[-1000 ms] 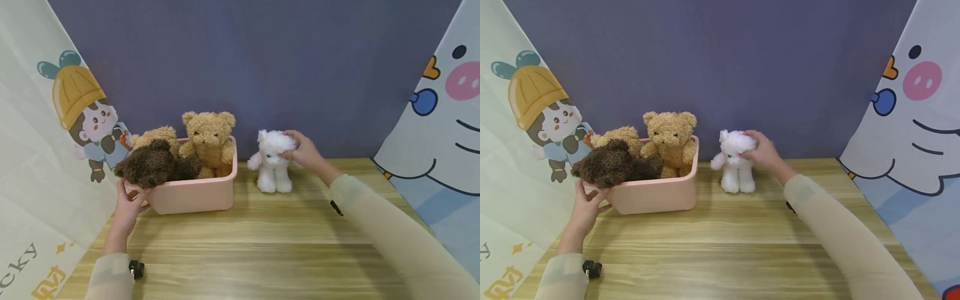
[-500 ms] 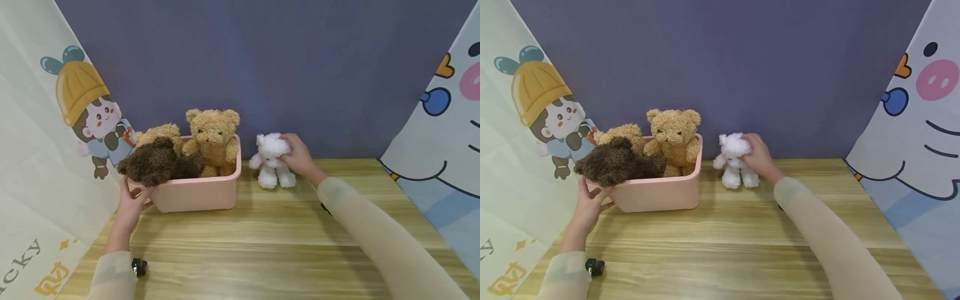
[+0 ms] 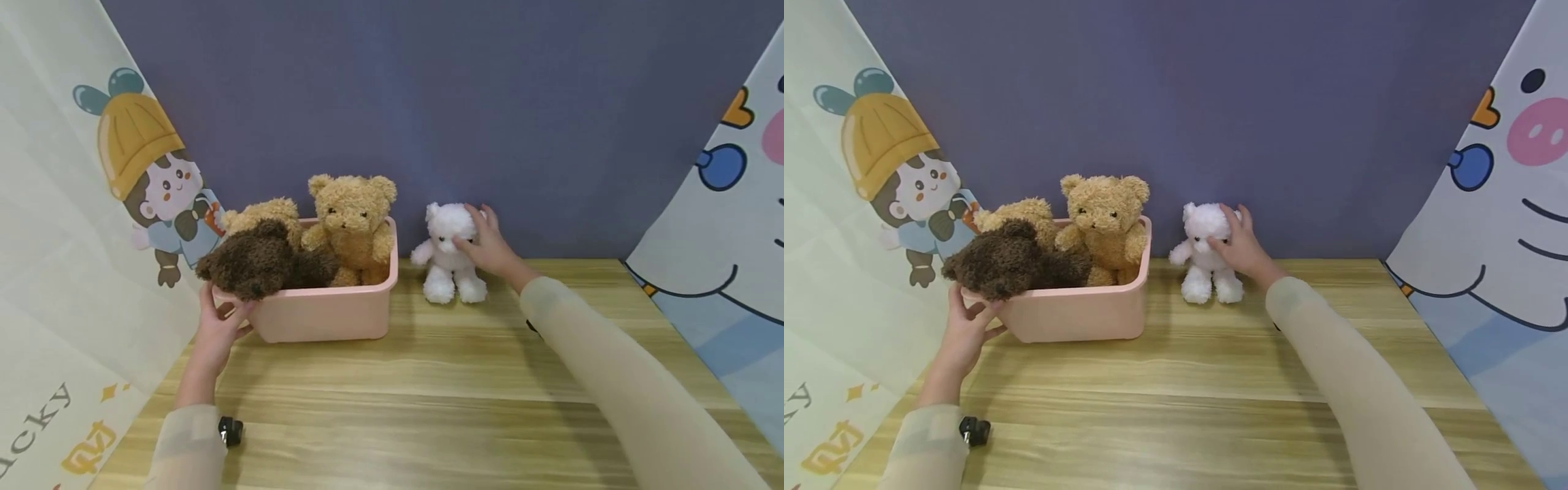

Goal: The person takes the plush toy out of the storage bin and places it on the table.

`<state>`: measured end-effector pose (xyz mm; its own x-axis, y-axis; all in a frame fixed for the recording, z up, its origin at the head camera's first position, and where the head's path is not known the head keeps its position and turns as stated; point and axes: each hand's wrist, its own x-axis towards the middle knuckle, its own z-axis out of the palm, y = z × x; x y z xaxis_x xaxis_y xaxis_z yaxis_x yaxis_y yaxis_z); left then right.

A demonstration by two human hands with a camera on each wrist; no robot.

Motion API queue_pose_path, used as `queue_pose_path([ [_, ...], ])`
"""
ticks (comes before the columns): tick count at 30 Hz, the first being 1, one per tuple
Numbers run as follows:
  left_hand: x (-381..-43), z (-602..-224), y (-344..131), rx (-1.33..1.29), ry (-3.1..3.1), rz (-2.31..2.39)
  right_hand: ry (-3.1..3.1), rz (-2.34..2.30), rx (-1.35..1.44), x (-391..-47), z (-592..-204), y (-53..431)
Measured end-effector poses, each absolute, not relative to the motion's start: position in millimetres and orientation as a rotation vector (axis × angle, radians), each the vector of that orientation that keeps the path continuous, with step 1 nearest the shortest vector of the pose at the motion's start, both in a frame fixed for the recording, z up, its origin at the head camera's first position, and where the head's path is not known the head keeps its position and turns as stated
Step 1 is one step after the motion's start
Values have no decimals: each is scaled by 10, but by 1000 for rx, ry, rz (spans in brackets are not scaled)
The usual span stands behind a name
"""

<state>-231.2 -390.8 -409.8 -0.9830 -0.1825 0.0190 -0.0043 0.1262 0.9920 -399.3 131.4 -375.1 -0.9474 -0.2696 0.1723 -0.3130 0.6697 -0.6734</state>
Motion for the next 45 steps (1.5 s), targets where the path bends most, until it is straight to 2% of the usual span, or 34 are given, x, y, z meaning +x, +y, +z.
queue_pose_path([
  [16, -2337, -4124, -3909, 205, -2256, -1999, -2922, 1074, 440, -4029, -3469, 1313],
  [25, -2350, -4110, -3902, 177, -2245, -1997, -2923, 1066, 493, -4027, -3066, 1238],
  [34, -2344, -4146, -3919, 183, -2207, -1982, -2896, 1103, 581, -3952, -2640, 815],
  [45, -2353, -4139, -3919, 185, -2218, -1981, -2861, 1114, 784, -3848, -2505, 165],
])
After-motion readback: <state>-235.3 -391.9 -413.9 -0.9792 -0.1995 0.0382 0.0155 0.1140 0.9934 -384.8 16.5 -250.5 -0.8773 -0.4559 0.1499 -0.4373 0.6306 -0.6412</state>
